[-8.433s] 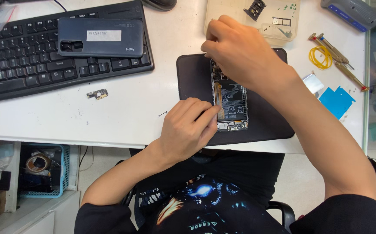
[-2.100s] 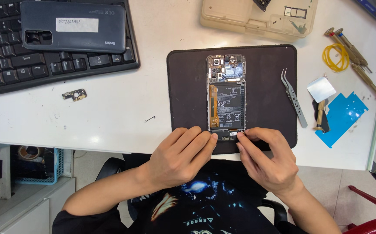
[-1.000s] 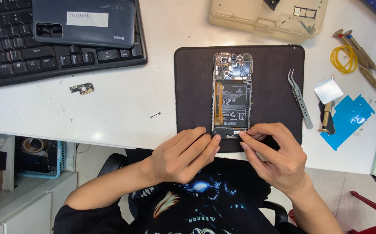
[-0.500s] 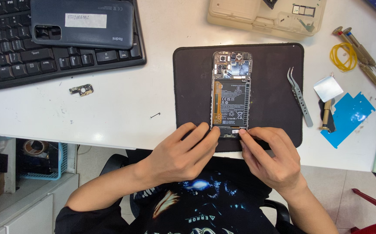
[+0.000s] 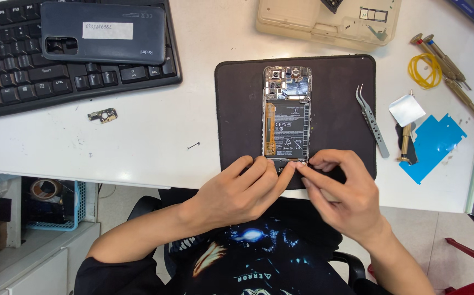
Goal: The person works on a disassembled smartphone placed on a desk mat. They use tweezers to remove and reattach small ribbon cables and connectors near the battery, then lift the phone to inspect the edges.
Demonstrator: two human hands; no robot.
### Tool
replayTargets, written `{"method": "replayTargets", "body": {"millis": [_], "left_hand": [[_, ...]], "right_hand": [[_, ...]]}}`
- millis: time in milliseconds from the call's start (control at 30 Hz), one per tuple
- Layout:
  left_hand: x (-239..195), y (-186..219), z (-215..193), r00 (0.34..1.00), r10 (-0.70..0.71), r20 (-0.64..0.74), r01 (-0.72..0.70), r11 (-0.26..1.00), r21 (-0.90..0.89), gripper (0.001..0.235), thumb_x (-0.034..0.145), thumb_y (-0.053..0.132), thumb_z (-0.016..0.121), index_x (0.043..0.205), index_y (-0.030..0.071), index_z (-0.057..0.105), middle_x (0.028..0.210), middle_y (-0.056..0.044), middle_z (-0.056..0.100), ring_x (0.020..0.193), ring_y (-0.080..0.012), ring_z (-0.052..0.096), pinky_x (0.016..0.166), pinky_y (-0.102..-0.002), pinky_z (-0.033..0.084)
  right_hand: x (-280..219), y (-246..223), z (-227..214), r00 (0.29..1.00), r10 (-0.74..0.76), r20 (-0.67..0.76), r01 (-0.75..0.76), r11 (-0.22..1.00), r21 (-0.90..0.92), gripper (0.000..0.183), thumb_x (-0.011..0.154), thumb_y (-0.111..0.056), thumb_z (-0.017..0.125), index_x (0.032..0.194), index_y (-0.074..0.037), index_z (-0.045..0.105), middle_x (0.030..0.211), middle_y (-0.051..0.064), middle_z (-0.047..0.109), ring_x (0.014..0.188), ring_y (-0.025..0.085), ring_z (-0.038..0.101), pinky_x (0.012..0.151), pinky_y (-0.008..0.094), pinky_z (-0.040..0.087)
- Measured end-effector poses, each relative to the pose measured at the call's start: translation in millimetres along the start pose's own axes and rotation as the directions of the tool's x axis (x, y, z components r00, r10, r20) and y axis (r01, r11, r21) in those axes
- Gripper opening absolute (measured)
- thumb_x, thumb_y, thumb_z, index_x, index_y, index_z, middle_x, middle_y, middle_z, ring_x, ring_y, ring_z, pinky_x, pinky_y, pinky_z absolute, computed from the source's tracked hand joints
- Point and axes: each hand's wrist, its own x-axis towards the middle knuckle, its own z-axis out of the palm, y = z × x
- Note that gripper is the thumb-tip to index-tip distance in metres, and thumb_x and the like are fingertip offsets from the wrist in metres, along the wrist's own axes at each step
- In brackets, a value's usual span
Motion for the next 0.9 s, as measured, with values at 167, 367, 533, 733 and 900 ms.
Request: {"method": "replayTargets", "body": {"millis": [167, 367, 533, 733, 900], "left_hand": [[-1.9, -0.7, 1.7, 0.998, -0.024, 0.05, 0.029, 0.994, -0.103, 0.04, 0.1, 0.015, 0.061, 0.139, 0.004, 0.065, 0.098, -0.004, 0.056, 0.099, -0.019, 0.058, 0.084, -0.032, 0.049], [1.3, -0.6, -0.3, 0.989, -0.034, 0.141, 0.062, 0.978, -0.199, 0.042, 0.099, 0.016, 0.061, 0.139, 0.001, 0.065, 0.097, -0.005, 0.054, 0.097, -0.0201, 0.057, 0.081, -0.033, 0.049], [3.3, -2.7, 0.2, 0.993, -0.034, 0.117, 0.057, 0.979, -0.198, 0.042, 0.099, 0.019, 0.061, 0.137, 0.002, 0.064, 0.116, -0.01, 0.06, 0.106, -0.0208, 0.058, 0.084, -0.035, 0.049], [4.0, -1.0, -1.6, 0.993, -0.04, 0.11, 0.062, 0.977, -0.205, 0.043, 0.098, 0.02, 0.063, 0.136, 0.0, 0.065, 0.12, -0.008, 0.061, 0.106, -0.0199, 0.058, 0.084, -0.035, 0.049], [3.1, -2.2, 1.1, 0.987, -0.105, 0.12, 0.141, 0.927, -0.348, 0.043, 0.096, 0.018, 0.067, 0.135, -0.002, 0.066, 0.113, -0.006, 0.06, 0.101, -0.0195, 0.059, 0.082, -0.036, 0.049]], "right_hand": [[-12.2, 9.8, -5.8, 0.966, 0.248, -0.07, -0.214, 0.924, 0.318, 0.023, 0.09, 0.009, 0.068, 0.113, 0.004, 0.072, 0.114, 0.017, 0.068, 0.099, 0.022, 0.071, 0.086, 0.029, 0.059], [-19.3, 13.2, -0.6, 0.945, 0.297, -0.136, -0.205, 0.864, 0.459, 0.024, 0.096, 0.012, 0.063, 0.119, 0.008, 0.068, 0.117, 0.02, 0.067, 0.098, 0.02, 0.07, 0.089, 0.027, 0.059], [-16.0, 10.5, 0.5, 0.948, 0.287, -0.136, -0.215, 0.895, 0.391, 0.022, 0.094, 0.009, 0.066, 0.115, 0.006, 0.07, 0.112, 0.018, 0.069, 0.095, 0.019, 0.071, 0.084, 0.026, 0.06], [-12.5, 6.9, 3.2, 0.951, 0.258, -0.17, -0.2, 0.934, 0.296, 0.02, 0.093, 0.008, 0.07, 0.112, 0.005, 0.072, 0.107, 0.016, 0.07, 0.091, 0.017, 0.071, 0.08, 0.024, 0.059], [-13.0, 5.5, 3.5, 0.944, 0.275, -0.182, -0.208, 0.924, 0.32, 0.02, 0.093, 0.009, 0.069, 0.113, 0.005, 0.072, 0.108, 0.016, 0.07, 0.091, 0.017, 0.071, 0.08, 0.025, 0.059]]}}
